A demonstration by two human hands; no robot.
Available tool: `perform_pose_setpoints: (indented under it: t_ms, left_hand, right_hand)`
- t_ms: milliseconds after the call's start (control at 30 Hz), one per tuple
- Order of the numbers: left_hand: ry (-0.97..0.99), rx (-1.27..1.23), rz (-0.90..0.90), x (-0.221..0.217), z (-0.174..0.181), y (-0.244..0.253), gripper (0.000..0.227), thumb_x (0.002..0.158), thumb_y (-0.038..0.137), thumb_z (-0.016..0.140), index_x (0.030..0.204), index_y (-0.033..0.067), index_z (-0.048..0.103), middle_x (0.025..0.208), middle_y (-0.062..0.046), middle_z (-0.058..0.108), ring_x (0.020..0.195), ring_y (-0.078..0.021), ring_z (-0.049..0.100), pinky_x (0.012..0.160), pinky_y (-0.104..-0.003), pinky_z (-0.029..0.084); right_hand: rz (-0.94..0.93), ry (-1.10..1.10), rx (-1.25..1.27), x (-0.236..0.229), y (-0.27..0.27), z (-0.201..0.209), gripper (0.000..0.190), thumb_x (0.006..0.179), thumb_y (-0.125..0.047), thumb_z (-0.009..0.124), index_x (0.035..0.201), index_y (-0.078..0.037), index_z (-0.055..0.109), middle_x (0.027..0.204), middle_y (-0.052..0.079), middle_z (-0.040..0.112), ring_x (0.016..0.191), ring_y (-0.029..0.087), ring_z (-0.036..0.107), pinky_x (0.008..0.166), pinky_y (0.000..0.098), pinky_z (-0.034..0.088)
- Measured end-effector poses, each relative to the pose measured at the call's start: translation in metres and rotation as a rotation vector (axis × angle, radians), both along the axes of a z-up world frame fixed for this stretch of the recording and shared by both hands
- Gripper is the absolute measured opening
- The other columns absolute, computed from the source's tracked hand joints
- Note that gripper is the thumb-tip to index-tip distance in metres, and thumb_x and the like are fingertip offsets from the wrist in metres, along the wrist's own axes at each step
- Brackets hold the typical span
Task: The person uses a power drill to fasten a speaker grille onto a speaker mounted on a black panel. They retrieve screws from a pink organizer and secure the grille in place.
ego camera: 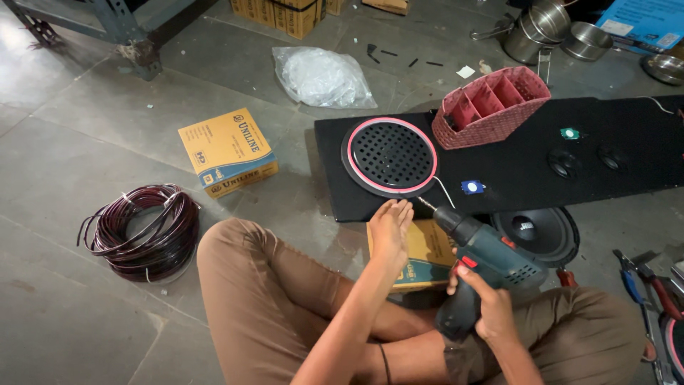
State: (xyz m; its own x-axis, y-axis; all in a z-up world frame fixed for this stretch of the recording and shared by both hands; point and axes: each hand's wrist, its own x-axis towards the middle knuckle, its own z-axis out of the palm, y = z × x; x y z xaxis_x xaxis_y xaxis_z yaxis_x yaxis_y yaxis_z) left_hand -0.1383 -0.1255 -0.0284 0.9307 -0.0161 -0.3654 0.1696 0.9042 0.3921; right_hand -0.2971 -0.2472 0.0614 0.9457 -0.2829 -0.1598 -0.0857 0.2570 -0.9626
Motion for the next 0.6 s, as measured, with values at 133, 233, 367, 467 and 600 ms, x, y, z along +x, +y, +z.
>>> perform_pose_setpoints:
  t_ms: [133, 233, 367, 467, 600]
  left_hand:
    - [0.031, 0.04, -0.026, 0.001, 0.004, 0.0, 0.044, 0.097, 0.003, 0.054, 0.138, -0.012, 0.048, 0.14, -0.027, 0.058, 0.129, -0.0356, 0.061, 0.11, -0.039, 0.051]
    - [0.023, 0.042, -0.039, 0.0, 0.005, 0.001, 0.043, 0.097, 0.003, 0.054, 0.138, -0.0107, 0.049, 0.142, -0.025, 0.058, 0.13, -0.0337, 0.061, 0.11, -0.039, 0.05]
    - [0.021, 0.021, -0.047, -0.001, 0.007, 0.004, 0.043, 0.098, 0.005, 0.053, 0.138, -0.0092, 0.049, 0.141, -0.024, 0.059, 0.131, -0.0333, 0.06, 0.111, -0.039, 0.05]
    - [0.006, 0.027, -0.024, -0.004, 0.015, 0.007, 0.039, 0.1, 0.008, 0.054, 0.134, -0.0105, 0.051, 0.135, -0.025, 0.062, 0.124, -0.0331, 0.065, 0.108, -0.038, 0.053]
    - [-0.007, 0.32, 0.039, -0.002, 0.024, 0.027, 0.021, 0.1, 0.008, 0.054, 0.112, -0.0092, 0.06, 0.109, -0.024, 0.073, 0.097, -0.0316, 0.075, 0.091, -0.038, 0.062]
  right_hand:
    - [0.017, -0.033, 0.01, 0.001, -0.001, 0.0, 0.037, 0.089, -0.008, 0.066, 0.124, 0.006, 0.066, 0.081, 0.009, 0.064, 0.069, 0.018, 0.06, 0.063, 0.0315, 0.05]
    - [0.017, -0.039, 0.017, 0.002, -0.002, -0.002, 0.037, 0.09, -0.008, 0.066, 0.124, 0.006, 0.066, 0.081, 0.009, 0.064, 0.071, 0.017, 0.06, 0.064, 0.0315, 0.051]
    - [0.006, -0.008, 0.047, 0.0, -0.004, -0.004, 0.036, 0.09, -0.009, 0.066, 0.124, 0.005, 0.065, 0.081, 0.009, 0.064, 0.07, 0.017, 0.061, 0.064, 0.0309, 0.05]
    - [0.022, -0.019, 0.024, 0.0, -0.004, -0.005, 0.036, 0.091, -0.009, 0.066, 0.123, 0.006, 0.066, 0.081, 0.009, 0.064, 0.07, 0.017, 0.061, 0.064, 0.0305, 0.05]
    - [0.001, -0.013, 0.02, 0.001, -0.004, -0.005, 0.036, 0.089, -0.008, 0.067, 0.123, 0.005, 0.066, 0.082, 0.009, 0.065, 0.071, 0.017, 0.061, 0.064, 0.0312, 0.051]
